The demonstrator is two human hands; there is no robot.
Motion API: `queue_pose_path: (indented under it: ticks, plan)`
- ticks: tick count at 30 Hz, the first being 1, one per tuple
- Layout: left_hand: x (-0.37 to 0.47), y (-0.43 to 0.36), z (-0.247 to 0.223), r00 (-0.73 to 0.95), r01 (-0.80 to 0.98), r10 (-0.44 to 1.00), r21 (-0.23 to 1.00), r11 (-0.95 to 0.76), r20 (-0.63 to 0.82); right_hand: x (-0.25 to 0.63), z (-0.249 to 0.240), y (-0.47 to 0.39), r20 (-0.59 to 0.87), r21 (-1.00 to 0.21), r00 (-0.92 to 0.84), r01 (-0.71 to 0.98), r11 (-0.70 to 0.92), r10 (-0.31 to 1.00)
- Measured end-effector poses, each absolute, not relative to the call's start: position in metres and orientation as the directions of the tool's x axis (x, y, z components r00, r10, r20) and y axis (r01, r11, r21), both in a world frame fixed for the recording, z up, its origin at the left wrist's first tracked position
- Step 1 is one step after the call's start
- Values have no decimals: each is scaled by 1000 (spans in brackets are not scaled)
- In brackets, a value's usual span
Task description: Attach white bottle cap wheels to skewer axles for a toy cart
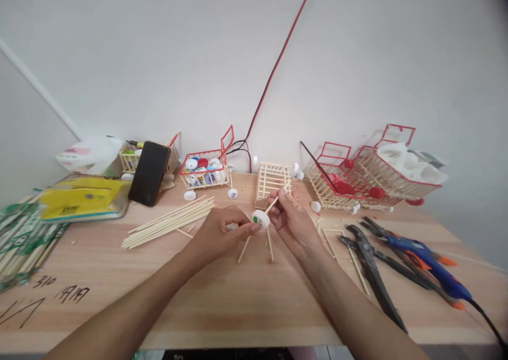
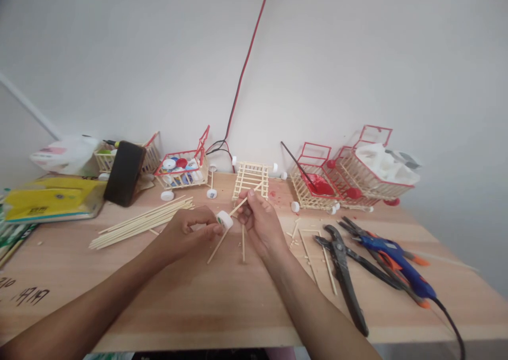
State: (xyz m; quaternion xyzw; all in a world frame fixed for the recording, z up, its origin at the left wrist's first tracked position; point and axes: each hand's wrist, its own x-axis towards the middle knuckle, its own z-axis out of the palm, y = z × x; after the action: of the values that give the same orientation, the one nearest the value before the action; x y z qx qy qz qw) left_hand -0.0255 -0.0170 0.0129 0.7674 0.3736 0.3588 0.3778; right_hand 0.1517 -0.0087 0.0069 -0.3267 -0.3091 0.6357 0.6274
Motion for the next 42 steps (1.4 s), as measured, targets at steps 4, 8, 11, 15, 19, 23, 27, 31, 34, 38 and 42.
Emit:
queue_pose_path:
  ticks: [4,8,11,15,19,23,27,31,34,38,42]
  plan:
    - [-25,-17,13,472,295,839,848,-440,271,151,7,-9,-42,-808,-1,-588,-34,999]
    - [-24,-17,14,474,297,838,846,-443,272,151,7,-9,-45,-806,0,-591,-36,999]
    - [-25,-18,14,479,280,834,852,-443,276,152,7,-8,-45,-806,-1,-591,-37,999]
    - [-26,-18,14,482,272,831,854,-443,278,152,7,-8,-41,-805,-7,-592,-37,999]
    - [-26,-18,15,484,271,825,847,-457,291,151,6,-9,-44,-811,-7,-583,-40,999]
    - [-25,-18,16,472,288,831,839,-462,295,151,4,-9,-46,-814,-9,-580,-43,999]
    - [-26,-17,15,475,288,830,841,-459,290,151,5,-8,-46,-816,-3,-577,-40,999]
    - [-27,-16,14,482,283,824,837,-468,298,153,6,-9,-30,-822,-2,-569,-26,1000]
    - [-27,-16,15,481,297,824,829,-474,300,152,7,-9,-43,-832,-1,-553,-36,999]
    - [-27,-17,16,469,306,830,826,-474,302,151,7,-10,-50,-844,4,-535,-40,999]
    - [-30,-15,16,440,288,845,843,-454,304,157,11,-9,25,-892,58,-449,48,998]
